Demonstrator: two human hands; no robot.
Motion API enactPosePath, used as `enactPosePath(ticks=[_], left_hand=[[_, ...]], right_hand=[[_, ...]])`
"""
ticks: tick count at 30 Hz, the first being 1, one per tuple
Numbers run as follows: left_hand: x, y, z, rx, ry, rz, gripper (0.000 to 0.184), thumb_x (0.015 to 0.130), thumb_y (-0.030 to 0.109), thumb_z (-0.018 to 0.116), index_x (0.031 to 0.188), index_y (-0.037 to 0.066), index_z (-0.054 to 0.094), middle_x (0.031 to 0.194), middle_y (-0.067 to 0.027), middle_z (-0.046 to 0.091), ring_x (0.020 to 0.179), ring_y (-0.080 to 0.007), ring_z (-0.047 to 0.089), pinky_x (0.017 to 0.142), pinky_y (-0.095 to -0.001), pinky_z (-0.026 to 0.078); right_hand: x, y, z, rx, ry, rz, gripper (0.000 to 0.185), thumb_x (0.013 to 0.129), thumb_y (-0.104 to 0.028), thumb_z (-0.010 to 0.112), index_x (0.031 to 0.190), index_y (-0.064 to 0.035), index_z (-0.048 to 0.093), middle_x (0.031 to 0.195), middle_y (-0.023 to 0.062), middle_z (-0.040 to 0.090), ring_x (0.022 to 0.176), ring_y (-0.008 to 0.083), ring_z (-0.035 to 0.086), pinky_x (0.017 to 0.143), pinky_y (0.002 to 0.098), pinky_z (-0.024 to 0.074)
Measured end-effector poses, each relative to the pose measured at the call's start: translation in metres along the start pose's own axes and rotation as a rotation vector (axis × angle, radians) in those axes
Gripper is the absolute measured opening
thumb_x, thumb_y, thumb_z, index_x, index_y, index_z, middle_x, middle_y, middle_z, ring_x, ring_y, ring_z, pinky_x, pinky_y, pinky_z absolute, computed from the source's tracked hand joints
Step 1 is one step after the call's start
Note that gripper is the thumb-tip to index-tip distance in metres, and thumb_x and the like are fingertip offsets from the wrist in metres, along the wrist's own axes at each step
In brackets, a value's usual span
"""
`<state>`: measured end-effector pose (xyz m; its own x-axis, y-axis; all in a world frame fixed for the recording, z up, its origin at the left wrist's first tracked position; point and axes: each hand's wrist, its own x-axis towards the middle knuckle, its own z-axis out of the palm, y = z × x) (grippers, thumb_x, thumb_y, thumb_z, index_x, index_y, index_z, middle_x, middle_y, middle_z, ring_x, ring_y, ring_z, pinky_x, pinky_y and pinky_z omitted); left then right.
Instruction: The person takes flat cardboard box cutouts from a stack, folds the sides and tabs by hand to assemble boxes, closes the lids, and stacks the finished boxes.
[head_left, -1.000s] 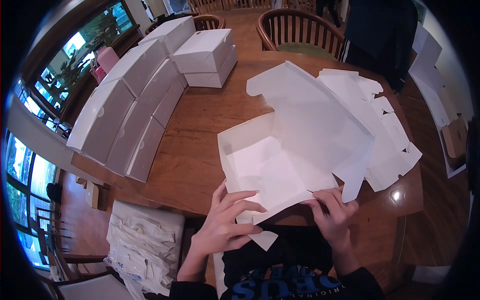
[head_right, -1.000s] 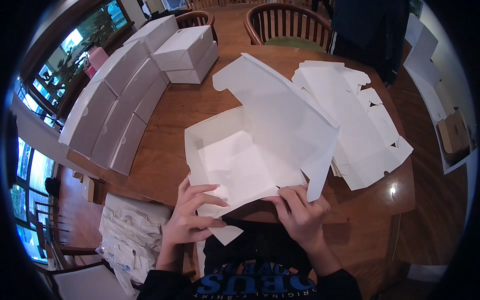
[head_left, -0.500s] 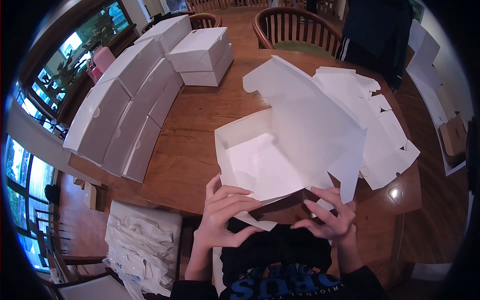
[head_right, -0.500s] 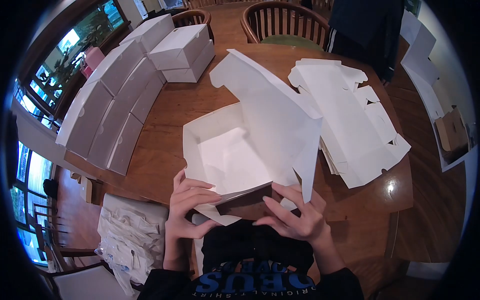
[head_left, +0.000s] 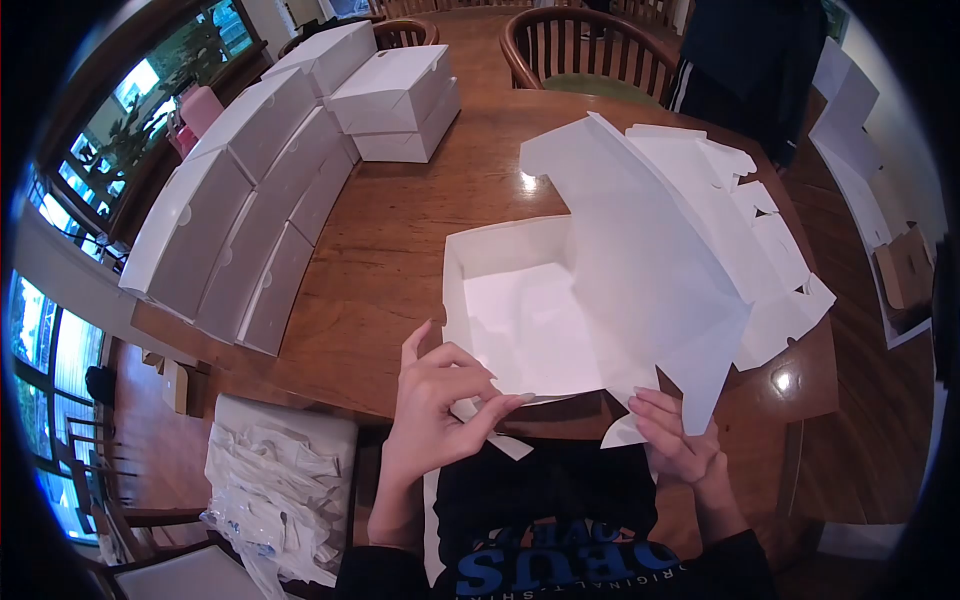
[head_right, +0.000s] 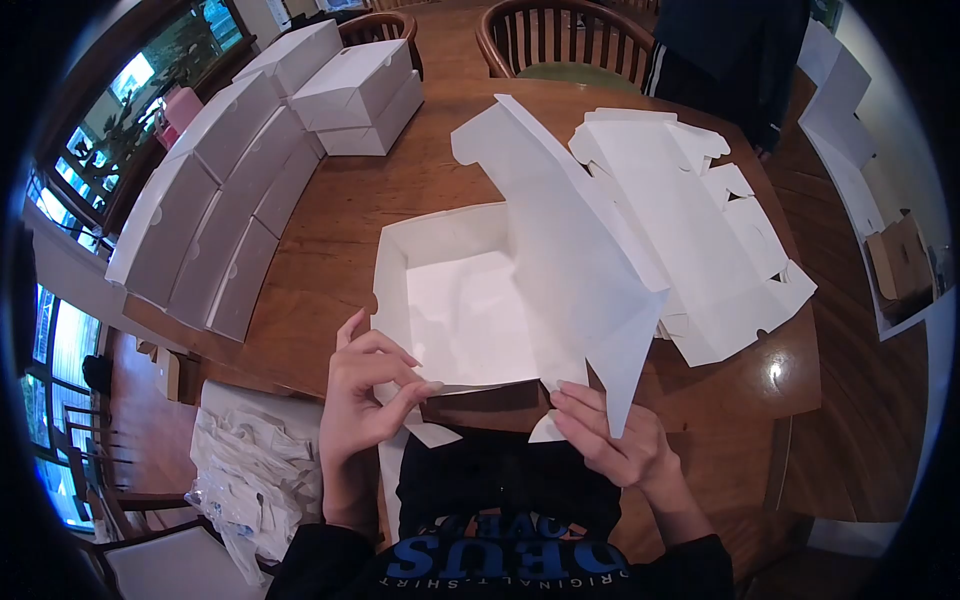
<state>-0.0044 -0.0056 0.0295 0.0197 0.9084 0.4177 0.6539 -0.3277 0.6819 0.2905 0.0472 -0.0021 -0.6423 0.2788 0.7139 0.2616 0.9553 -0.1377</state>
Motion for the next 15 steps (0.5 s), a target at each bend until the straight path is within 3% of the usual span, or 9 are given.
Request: enactPosePath(ticks=[3,8,10,15], left_hand=[[0.011,0.007,-0.008,0.081,-0.122,-0.041,0.023,0.074,0.028,0.082,0.061,0.013,0.069,0.062,0.002,0.063,0.071,-0.0161,0.064,0.111,-0.0555,0.025],[0.028,0.014,-0.011,0.176,-0.279,-0.042,0.021,0.074,0.028,0.082,0.068,0.013,0.069,0.061,0.0025,0.063,0.07,-0.0179,0.064,0.112,-0.0532,0.026],[0.031,0.017,-0.009,0.185,-0.292,-0.052,0.014,0.076,0.025,0.08,0.078,0.012,0.073,0.066,0.0,0.066,0.078,-0.0193,0.066,0.112,-0.0527,0.027],[0.03,0.017,-0.004,0.264,-0.319,0.064,0.008,0.081,0.019,0.075,0.085,0.013,0.077,0.08,-0.0033,0.071,0.092,-0.0185,0.067,0.113,-0.0546,0.026]], right_hand=[[0.001,-0.002,-0.002,0.035,0.024,0.069,0.023,0.074,0.002,0.072,0.096,-0.0053,0.071,0.101,0.0144,0.072,0.101,0.0322,0.07,0.075,0.036,0.0607],[0.027,0.0,-0.006,-0.126,0.024,-0.075,0.014,0.065,-0.004,0.076,0.079,-0.0042,0.072,0.097,0.0085,0.074,0.091,0.028,0.071,0.071,0.032,0.0596],[0.029,0.001,-0.006,-0.134,0.027,-0.073,0.018,0.064,-0.004,0.076,0.082,-0.0051,0.072,0.097,0.007,0.074,0.089,0.0268,0.07,0.069,0.0309,0.059],[0.031,0.001,-0.003,-0.124,0.018,-0.061,0.024,0.066,-0.004,0.074,0.09,-0.0061,0.073,0.095,0.0056,0.074,0.084,0.0241,0.07,0.066,0.0287,0.0574]])
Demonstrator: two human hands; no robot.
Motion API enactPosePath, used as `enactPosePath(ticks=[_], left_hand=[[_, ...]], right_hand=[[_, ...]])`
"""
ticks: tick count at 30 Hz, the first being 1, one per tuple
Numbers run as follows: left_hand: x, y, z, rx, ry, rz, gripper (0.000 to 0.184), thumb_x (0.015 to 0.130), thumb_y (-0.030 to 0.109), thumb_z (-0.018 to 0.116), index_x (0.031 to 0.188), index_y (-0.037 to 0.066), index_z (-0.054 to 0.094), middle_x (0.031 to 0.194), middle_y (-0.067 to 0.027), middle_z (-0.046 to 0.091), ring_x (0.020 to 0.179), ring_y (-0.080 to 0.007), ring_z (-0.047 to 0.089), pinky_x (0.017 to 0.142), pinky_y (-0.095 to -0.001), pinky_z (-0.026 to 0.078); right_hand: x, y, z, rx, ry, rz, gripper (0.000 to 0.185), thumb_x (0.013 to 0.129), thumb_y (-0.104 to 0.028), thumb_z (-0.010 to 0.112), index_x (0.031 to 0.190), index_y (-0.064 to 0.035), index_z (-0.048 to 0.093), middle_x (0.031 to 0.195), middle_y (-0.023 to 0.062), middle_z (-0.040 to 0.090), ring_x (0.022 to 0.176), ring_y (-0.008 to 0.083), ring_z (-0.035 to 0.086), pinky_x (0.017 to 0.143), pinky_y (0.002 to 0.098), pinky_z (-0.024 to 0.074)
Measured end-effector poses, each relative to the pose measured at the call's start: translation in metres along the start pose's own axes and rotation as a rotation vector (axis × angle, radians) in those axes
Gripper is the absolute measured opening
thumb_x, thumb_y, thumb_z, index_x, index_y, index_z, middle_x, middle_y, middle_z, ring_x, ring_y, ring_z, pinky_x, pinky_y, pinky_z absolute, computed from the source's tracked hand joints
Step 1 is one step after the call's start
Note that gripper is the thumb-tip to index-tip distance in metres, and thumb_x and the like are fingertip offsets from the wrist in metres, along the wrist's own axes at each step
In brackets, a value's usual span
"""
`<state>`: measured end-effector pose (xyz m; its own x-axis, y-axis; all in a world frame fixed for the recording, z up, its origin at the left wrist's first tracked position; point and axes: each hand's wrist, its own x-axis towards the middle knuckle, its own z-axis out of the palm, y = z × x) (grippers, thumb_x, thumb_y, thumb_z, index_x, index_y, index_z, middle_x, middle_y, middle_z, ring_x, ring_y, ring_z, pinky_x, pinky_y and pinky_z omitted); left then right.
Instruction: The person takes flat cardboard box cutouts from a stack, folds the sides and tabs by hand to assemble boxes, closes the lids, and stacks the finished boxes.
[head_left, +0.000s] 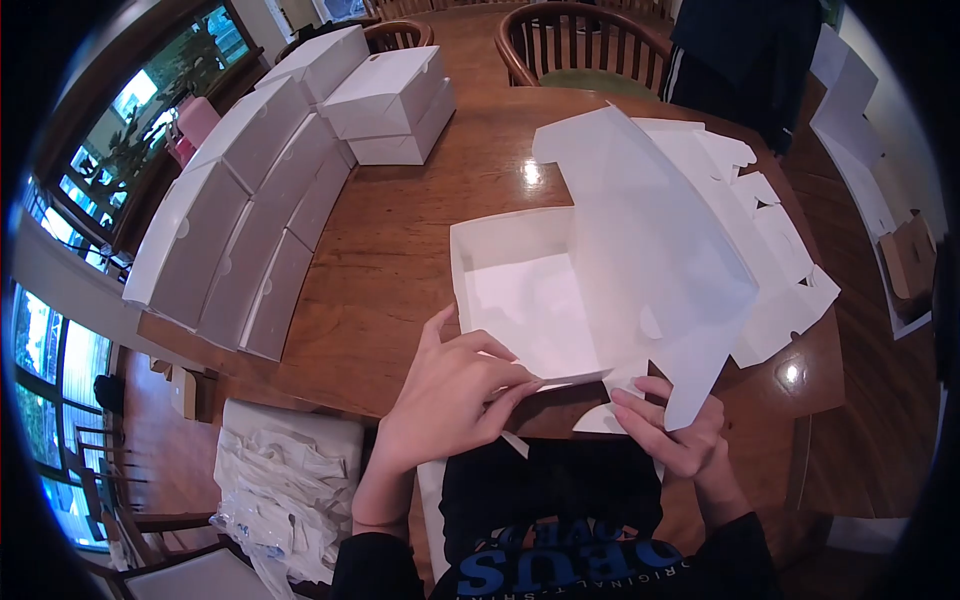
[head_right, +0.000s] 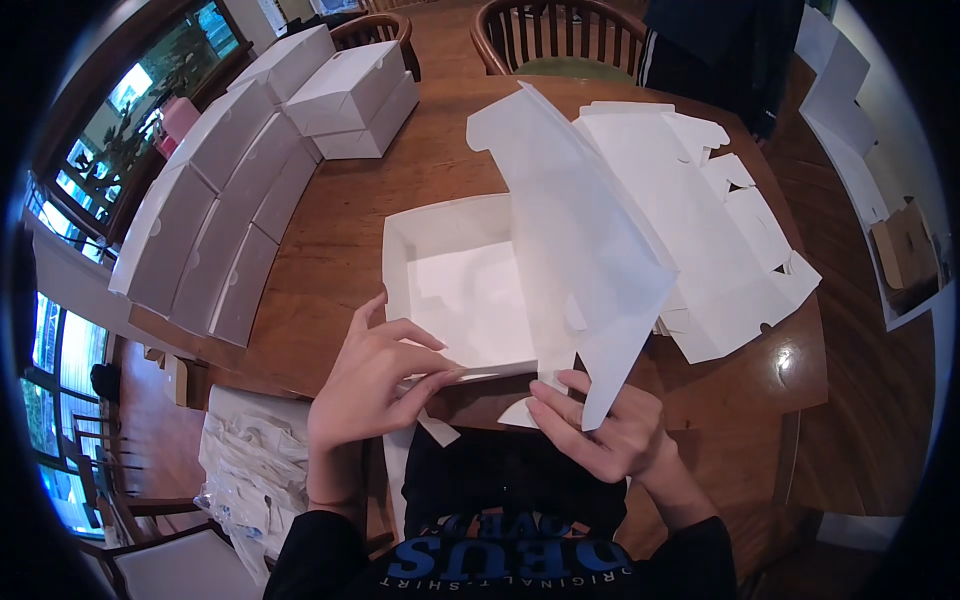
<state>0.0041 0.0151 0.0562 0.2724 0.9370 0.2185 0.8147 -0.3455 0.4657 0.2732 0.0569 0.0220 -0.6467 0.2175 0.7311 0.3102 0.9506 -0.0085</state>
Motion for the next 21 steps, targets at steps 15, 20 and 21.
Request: enactPosePath(ticks=[15,20,21], left_hand=[[0.002,0.015,0.005,0.048,-0.009,0.015,0.005,0.079,0.011,0.072,0.082,0.01,0.076,0.079,-0.0046,0.07,0.089,-0.021,0.067,0.112,-0.06,0.024],[0.004,0.013,0.006,0.017,0.002,0.03,0.004,0.077,0.009,0.071,0.079,0.009,0.074,0.073,-0.0057,0.068,0.085,-0.0228,0.067,0.111,-0.0602,0.025],[0.003,0.013,0.006,-0.001,0.007,0.033,0.004,0.077,0.009,0.071,0.079,0.01,0.074,0.072,-0.0057,0.067,0.084,-0.0229,0.067,0.111,-0.0603,0.024]], right_hand=[[0.0,0.003,0.021,-0.01,0.14,0.088,0.024,0.067,0.001,0.071,0.091,-0.0005,0.073,0.088,0.0104,0.073,0.076,0.0207,0.07,0.061,0.0266,0.0547],[0.005,0.002,0.019,-0.007,0.138,0.133,0.029,0.064,0.005,0.067,0.092,0.0012,0.073,0.089,0.0123,0.073,0.073,0.022,0.07,0.062,0.0277,0.0553],[0.005,0.003,0.018,-0.007,0.138,0.133,0.029,0.064,0.005,0.067,0.092,0.0012,0.073,0.089,0.0123,0.073,0.073,0.022,0.07,0.062,0.0277,0.0553]])
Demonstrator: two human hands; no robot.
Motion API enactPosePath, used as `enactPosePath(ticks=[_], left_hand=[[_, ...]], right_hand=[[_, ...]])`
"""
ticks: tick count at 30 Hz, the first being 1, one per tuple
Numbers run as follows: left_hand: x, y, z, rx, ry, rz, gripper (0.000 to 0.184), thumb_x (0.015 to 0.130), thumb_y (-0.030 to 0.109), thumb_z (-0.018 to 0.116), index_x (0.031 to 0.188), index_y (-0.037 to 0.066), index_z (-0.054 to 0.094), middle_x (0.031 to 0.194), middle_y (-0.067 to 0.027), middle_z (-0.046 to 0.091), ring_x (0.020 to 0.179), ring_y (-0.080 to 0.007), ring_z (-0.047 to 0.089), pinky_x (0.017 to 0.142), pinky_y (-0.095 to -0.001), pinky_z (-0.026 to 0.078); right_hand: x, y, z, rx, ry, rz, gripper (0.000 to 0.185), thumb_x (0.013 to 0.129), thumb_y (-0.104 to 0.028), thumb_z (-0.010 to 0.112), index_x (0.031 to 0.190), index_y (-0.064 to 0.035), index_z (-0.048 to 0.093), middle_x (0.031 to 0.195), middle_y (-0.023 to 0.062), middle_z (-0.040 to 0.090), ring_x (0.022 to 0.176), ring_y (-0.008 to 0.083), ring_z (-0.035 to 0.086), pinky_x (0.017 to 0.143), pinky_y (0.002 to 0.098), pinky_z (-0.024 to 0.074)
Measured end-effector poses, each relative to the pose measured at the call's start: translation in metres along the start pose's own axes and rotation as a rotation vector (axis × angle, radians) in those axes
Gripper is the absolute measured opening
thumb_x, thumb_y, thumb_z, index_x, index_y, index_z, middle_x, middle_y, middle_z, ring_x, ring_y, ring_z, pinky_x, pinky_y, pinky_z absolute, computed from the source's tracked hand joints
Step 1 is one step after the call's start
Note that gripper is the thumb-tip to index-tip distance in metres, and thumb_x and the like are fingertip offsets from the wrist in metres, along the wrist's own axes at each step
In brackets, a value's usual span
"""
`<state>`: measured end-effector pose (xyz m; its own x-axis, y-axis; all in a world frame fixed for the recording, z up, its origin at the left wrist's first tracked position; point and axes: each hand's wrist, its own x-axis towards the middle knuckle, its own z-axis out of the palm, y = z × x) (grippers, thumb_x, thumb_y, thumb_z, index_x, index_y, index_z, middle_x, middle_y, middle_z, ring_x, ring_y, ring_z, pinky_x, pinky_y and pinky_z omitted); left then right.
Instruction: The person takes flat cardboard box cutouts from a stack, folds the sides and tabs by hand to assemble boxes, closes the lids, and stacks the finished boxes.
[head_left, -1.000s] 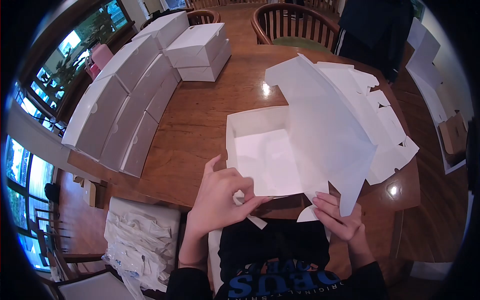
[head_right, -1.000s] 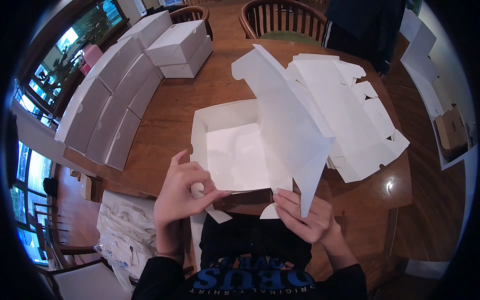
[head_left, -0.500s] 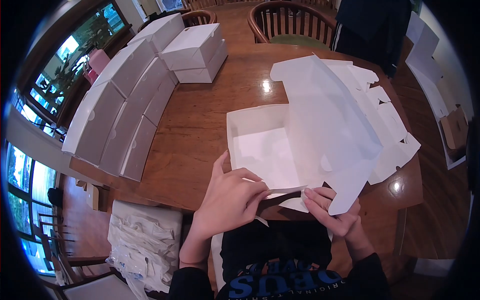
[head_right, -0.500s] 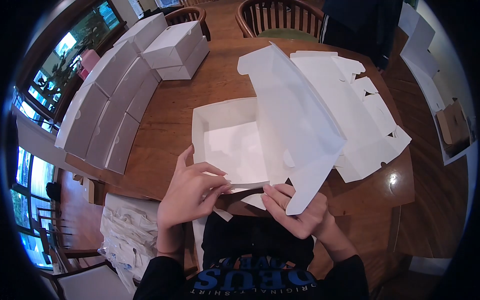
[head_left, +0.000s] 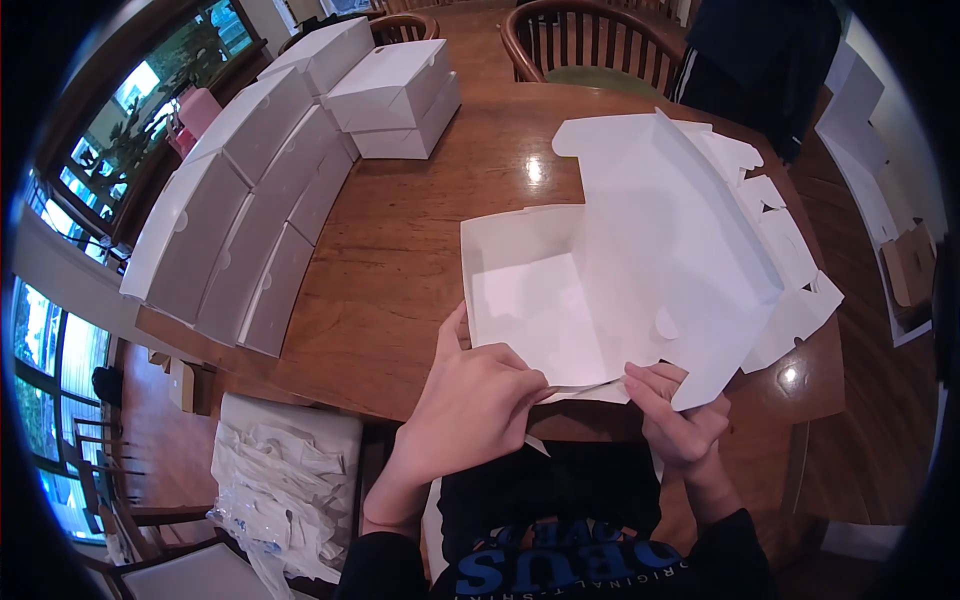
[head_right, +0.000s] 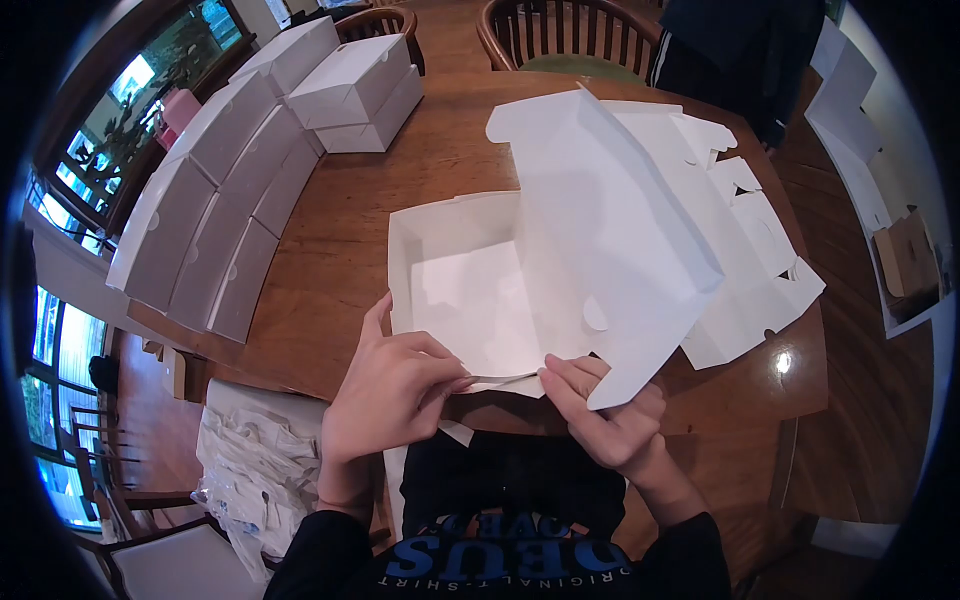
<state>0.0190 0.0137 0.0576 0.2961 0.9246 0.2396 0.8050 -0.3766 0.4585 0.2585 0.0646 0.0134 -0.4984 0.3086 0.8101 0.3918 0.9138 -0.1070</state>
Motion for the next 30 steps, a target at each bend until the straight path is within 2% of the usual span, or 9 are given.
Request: enactPosePath(ticks=[9,15,21,26,30], left_hand=[[0.0,0.0,0.0,0.036,-0.048,-0.001,0.005,0.077,0.009,0.071,0.08,0.011,0.074,0.068,-0.0042,0.066,0.081,-0.0212,0.066,0.112,-0.0611,0.023],[-0.001,0.004,0.006,0.006,-0.03,0.006,0.006,0.077,0.008,0.071,0.081,0.011,0.075,0.068,-0.0017,0.067,0.081,-0.0188,0.066,0.111,-0.0628,0.023],[-0.002,0.005,0.009,-0.017,-0.001,0.007,0.01,0.075,0.005,0.07,0.081,0.011,0.075,0.068,-0.0012,0.067,0.082,-0.0177,0.066,0.111,-0.0635,0.022],[-0.001,0.004,0.009,-0.011,0.015,0.03,0.016,0.072,0.003,0.068,0.082,0.011,0.075,0.068,-0.0014,0.067,0.082,-0.0178,0.066,0.111,-0.0628,0.022],[0.002,0.004,0.006,0.016,-0.053,0.013,0.018,0.07,0.002,0.067,0.082,0.011,0.076,0.066,-0.0024,0.066,0.081,-0.0182,0.066,0.111,-0.0612,0.023]], right_hand=[[0.005,0.0,-0.002,0.037,0.013,0.138,0.032,0.061,0.013,0.066,0.091,0.0025,0.073,0.085,0.0123,0.073,0.072,0.0241,0.07,0.062,0.03,0.0548],[0.012,-0.006,0.0,0.037,-0.006,0.115,0.029,0.062,0.01,0.068,0.089,0.0012,0.074,0.083,0.011,0.071,0.073,0.0234,0.069,0.06,0.0297,0.054],[0.015,-0.007,0.003,0.003,-0.021,0.101,0.029,0.058,0.006,0.068,0.085,-0.0007,0.074,0.08,0.0082,0.07,0.072,0.022,0.068,0.06,0.0298,0.0537],[0.012,-0.003,0.005,0.069,-0.025,0.114,0.03,0.054,0.004,0.067,0.083,-0.0019,0.072,0.075,0.0062,0.066,0.066,0.0209,0.064,0.055,0.0288,0.0503],[0.01,-0.004,0.009,0.106,-0.006,0.126,0.029,0.054,0.003,0.066,0.082,-0.0023,0.072,0.074,0.0056,0.064,0.063,0.0213,0.061,0.054,0.0289,0.0478]])
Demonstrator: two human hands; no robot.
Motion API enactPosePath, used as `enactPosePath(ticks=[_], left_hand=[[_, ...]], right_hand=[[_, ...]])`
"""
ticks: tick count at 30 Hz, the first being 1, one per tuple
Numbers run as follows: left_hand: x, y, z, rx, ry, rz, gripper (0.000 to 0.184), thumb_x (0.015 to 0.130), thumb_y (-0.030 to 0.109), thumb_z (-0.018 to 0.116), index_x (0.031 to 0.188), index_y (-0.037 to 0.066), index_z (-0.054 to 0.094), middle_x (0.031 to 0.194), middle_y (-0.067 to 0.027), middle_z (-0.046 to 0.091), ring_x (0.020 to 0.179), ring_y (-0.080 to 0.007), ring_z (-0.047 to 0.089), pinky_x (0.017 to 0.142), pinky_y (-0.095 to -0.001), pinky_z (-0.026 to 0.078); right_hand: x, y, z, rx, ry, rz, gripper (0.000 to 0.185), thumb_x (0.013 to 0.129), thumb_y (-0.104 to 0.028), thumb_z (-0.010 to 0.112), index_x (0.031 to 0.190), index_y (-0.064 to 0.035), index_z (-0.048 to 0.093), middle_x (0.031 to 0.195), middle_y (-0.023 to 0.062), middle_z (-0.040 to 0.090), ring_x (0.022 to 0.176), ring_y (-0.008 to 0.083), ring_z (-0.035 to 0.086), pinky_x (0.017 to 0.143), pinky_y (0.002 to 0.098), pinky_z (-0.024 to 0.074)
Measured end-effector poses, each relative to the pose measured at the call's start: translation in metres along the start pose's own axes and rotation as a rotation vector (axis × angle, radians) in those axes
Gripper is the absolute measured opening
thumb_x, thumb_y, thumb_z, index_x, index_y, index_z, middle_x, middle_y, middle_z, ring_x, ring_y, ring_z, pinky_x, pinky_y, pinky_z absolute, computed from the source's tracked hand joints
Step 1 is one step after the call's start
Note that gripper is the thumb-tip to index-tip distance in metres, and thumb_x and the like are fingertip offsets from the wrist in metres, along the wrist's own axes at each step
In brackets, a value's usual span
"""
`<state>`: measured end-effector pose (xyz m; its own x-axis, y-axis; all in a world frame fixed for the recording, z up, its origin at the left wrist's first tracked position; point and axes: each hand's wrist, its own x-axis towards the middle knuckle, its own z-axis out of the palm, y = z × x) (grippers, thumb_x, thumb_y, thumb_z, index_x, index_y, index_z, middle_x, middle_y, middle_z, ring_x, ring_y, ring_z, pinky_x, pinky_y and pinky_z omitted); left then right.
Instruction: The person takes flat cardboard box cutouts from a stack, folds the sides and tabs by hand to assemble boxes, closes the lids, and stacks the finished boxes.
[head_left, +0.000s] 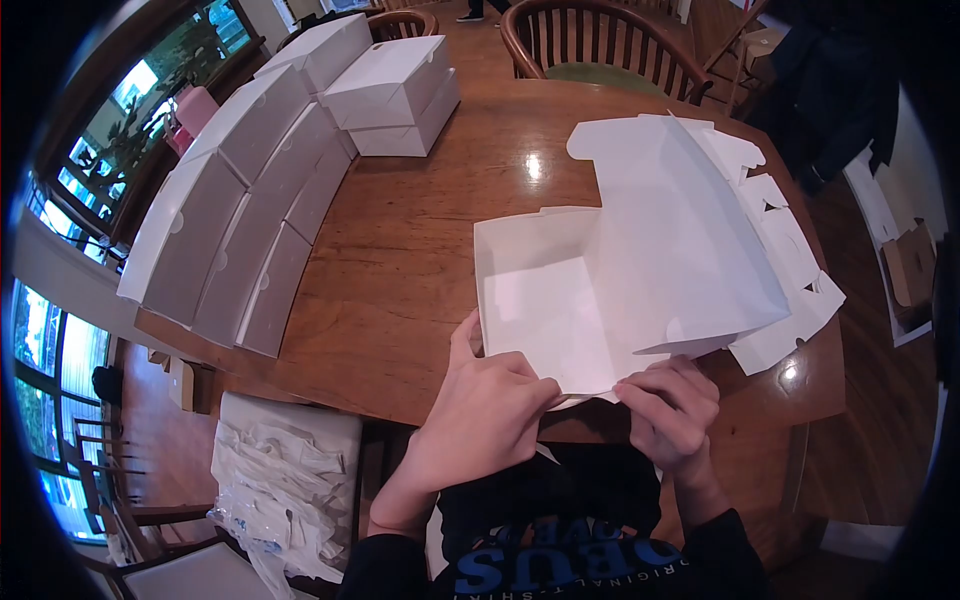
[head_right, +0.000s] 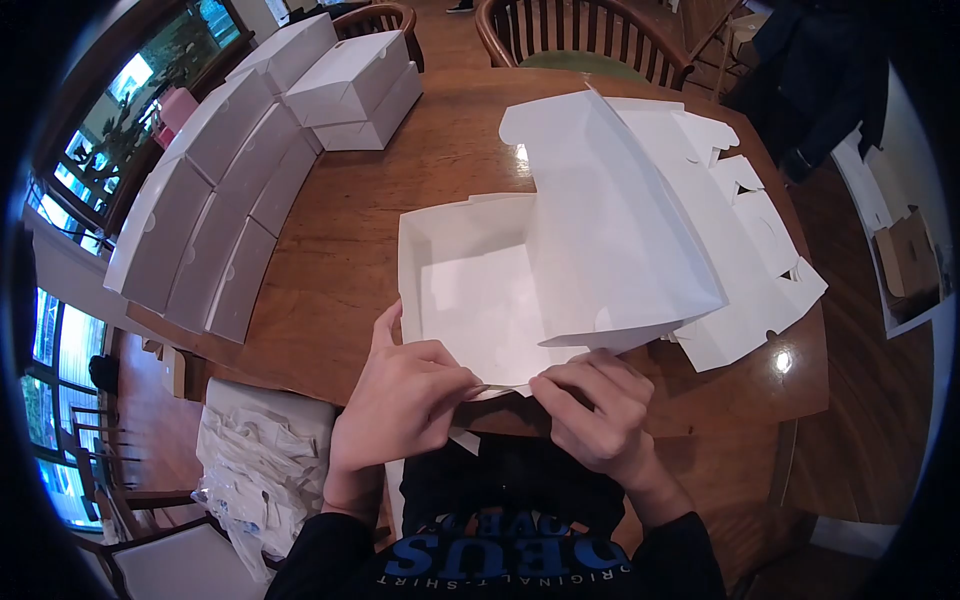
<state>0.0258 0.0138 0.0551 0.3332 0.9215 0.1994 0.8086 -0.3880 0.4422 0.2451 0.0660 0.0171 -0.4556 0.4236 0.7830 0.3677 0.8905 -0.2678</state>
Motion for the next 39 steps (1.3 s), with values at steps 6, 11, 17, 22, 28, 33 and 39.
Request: enactPosePath(ticks=[6,11,17,22,28,33,39], left_hand=[[0.0,-0.001,0.003,-0.05,0.025,0.0,0.017,0.068,0.001,0.066,0.08,0.01,0.075,0.064,-0.003,0.064,0.079,-0.0188,0.065,0.111,-0.0606,0.023],[0.001,-0.001,0.002,-0.044,0.038,0.002,0.016,0.067,0.002,0.066,0.079,0.01,0.075,0.063,-0.0033,0.064,0.078,-0.0193,0.065,0.111,-0.0606,0.023],[0.001,0.001,0.004,-0.075,0.065,-0.009,0.016,0.067,0.001,0.066,0.078,0.009,0.074,0.062,-0.0041,0.063,0.076,-0.0197,0.065,0.111,-0.0603,0.023],[0.001,0.0,0.005,-0.099,0.087,0.005,0.016,0.066,0.0,0.066,0.077,0.009,0.074,0.061,-0.0049,0.062,0.074,-0.02,0.065,0.111,-0.0594,0.023],[0.002,0.003,0.005,-0.066,0.088,-0.001,0.018,0.064,-0.001,0.065,0.076,0.009,0.074,0.06,-0.0051,0.062,0.072,-0.0213,0.065,0.11,-0.0578,0.025],[0.002,0.004,0.006,-0.068,0.08,0.007,0.014,0.069,0.001,0.064,0.078,0.009,0.072,0.061,-0.0055,0.062,0.074,-0.0217,0.066,0.109,-0.0589,0.026],[0.003,0.004,0.006,-0.05,0.061,-0.016,0.01,0.074,0.004,0.068,0.079,0.01,0.073,0.063,-0.0046,0.063,0.074,-0.0218,0.065,0.108,-0.0569,0.026]], right_hand=[[-0.002,0.0,0.003,0.042,0.02,-0.027,0.029,0.053,0.001,0.069,0.082,-0.0022,0.072,0.074,0.0058,0.064,0.063,0.0212,0.06,0.054,0.0293,0.0471],[-0.007,-0.001,0.003,0.073,0.049,-0.014,0.032,0.053,0.001,0.07,0.084,-0.0046,0.075,0.082,0.0043,0.06,0.068,0.019,0.062,0.055,0.0282,0.0484],[-0.009,-0.001,0.009,0.087,0.099,0.007,0.035,0.052,0.001,0.069,0.086,-0.0049,0.076,0.085,0.0037,0.056,0.068,0.0177,0.06,0.054,0.0268,0.0479],[-0.012,-0.007,0.004,0.072,0.043,0.018,0.035,0.053,0.005,0.07,0.085,-0.0063,0.077,0.085,0.0038,0.054,0.07,0.0173,0.06,0.057,0.0268,0.0484],[-0.013,-0.006,0.006,0.054,-0.003,-0.007,0.035,0.054,0.008,0.071,0.085,-0.0073,0.077,0.086,0.0041,0.054,0.071,0.0169,0.06,0.059,0.027,0.0491],[-0.011,-0.012,0.01,0.069,-0.08,-0.043,0.036,0.053,0.003,0.072,0.087,-0.0078,0.078,0.087,0.0044,0.056,0.072,0.0173,0.06,0.057,0.0279,0.0498],[-0.009,-0.012,0.017,-0.068,0.032,-0.072,0.023,0.066,-0.005,0.075,0.089,-0.0089,0.076,0.094,0.0045,0.066,0.074,0.0174,0.066,0.057,0.0249,0.0505]])
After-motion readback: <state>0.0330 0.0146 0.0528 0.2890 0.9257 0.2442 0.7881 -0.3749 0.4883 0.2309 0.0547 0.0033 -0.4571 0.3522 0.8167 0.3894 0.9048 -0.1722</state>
